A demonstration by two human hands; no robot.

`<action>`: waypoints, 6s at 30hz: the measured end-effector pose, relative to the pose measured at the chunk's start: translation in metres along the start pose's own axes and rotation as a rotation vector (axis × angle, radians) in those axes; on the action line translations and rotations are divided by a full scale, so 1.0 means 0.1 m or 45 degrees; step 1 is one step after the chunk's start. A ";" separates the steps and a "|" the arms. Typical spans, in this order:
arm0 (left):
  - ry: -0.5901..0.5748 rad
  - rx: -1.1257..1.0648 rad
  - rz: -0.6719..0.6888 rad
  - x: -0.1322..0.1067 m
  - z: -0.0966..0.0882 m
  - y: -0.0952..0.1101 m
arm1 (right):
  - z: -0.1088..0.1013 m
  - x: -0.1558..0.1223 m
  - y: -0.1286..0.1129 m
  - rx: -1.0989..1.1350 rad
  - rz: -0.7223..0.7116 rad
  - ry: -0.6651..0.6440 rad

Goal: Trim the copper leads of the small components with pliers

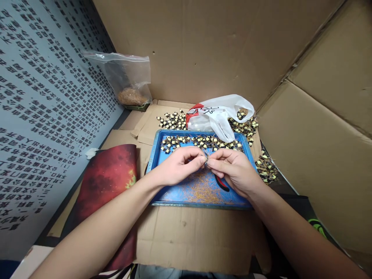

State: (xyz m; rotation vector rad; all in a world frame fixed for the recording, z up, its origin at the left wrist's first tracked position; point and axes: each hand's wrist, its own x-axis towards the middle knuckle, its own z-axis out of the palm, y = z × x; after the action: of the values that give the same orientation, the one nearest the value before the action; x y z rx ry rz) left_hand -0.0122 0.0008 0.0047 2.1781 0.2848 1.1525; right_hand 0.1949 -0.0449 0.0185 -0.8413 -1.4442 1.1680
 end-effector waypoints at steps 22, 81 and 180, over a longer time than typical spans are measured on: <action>-0.049 -0.058 0.025 0.00 0.00 -0.02 | 0.00 -0.01 0.03 0.027 -0.076 -0.025; 0.045 0.146 0.057 -0.03 0.05 0.05 | -0.06 -0.10 -0.12 -1.370 -1.314 0.137; 0.143 0.046 -0.002 -0.04 0.00 0.03 | -0.14 0.03 0.03 -0.641 -0.754 0.000</action>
State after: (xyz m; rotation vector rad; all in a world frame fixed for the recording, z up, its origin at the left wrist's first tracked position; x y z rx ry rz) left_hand -0.0152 -0.0038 0.0041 2.1477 0.3583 1.2801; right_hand 0.2074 -0.0380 0.0161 -0.6644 -1.8537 0.3622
